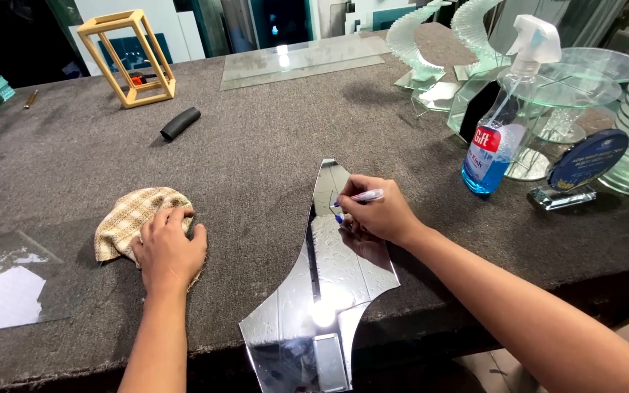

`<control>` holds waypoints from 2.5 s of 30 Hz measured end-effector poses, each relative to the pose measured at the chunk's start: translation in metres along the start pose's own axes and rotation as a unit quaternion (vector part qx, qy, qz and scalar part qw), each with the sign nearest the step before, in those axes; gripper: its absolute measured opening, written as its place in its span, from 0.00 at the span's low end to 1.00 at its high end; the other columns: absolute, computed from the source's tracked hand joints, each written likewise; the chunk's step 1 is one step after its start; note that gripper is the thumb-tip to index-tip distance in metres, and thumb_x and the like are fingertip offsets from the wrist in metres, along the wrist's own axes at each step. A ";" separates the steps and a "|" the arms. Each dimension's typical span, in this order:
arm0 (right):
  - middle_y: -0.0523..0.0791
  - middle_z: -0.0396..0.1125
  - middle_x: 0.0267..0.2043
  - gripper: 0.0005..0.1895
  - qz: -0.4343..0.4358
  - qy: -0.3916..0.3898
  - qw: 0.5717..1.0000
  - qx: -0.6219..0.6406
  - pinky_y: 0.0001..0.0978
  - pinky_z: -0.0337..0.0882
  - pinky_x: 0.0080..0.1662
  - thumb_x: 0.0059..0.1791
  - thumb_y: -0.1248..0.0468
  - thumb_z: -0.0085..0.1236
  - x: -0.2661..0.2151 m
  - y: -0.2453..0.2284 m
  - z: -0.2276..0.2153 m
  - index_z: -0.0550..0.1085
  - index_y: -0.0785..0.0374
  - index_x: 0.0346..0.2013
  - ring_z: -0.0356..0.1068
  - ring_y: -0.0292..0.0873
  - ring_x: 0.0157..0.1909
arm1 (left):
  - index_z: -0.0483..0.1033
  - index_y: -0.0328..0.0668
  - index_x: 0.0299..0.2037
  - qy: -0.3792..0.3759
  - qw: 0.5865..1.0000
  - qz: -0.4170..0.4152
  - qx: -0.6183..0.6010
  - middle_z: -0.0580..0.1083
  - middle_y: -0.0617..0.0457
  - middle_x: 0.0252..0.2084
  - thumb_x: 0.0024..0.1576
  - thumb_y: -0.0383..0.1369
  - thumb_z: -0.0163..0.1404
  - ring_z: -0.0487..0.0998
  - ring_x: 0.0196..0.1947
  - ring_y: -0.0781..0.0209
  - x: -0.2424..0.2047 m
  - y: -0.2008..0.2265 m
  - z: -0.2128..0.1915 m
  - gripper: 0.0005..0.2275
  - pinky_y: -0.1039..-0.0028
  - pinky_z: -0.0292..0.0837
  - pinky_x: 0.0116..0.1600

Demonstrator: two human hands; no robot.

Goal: Cleaning a shaped glass piece with spray and a cloth, then marking it with a blue pen.

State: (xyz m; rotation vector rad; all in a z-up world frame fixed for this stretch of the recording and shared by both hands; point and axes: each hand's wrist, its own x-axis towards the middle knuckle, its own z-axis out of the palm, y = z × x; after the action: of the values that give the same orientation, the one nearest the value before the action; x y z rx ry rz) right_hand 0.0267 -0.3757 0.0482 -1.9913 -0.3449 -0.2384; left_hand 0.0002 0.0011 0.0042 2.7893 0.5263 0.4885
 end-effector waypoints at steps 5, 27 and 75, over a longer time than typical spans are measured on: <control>0.46 0.76 0.20 0.04 -0.001 -0.017 0.999 0.039 0.26 0.72 0.25 0.45 0.64 0.65 -0.005 0.007 0.002 0.82 0.60 0.26 0.74 0.35 0.19 | 0.79 0.64 0.64 -0.001 1.000 0.001 0.003 0.72 0.52 0.73 0.65 0.47 0.47 0.66 0.77 0.40 0.002 -0.002 0.004 0.19 0.34 0.52 0.79; 0.47 0.78 0.22 0.05 -0.031 -0.056 0.998 -0.004 0.33 0.74 0.34 0.46 0.61 0.66 -0.048 -0.010 -0.013 0.82 0.57 0.28 0.77 0.42 0.26 | 0.80 0.64 0.65 0.015 1.000 0.007 0.008 0.74 0.51 0.72 0.65 0.46 0.48 0.68 0.77 0.39 0.001 -0.005 0.007 0.19 0.34 0.52 0.78; 0.51 0.76 0.21 0.05 0.018 -0.076 0.997 0.002 0.33 0.73 0.32 0.47 0.68 0.66 -0.079 -0.010 -0.078 0.81 0.63 0.26 0.75 0.40 0.26 | 0.79 0.69 0.64 0.029 0.999 -0.001 0.018 0.73 0.58 0.73 0.65 0.50 0.47 0.67 0.76 0.46 0.007 -0.015 0.018 0.19 0.41 0.54 0.79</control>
State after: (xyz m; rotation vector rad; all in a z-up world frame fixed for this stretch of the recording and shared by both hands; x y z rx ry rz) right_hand -0.0521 -0.4528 0.0647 -2.0154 -0.4054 -0.0634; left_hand 0.0087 0.0142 -0.0153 2.8149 0.5557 0.5667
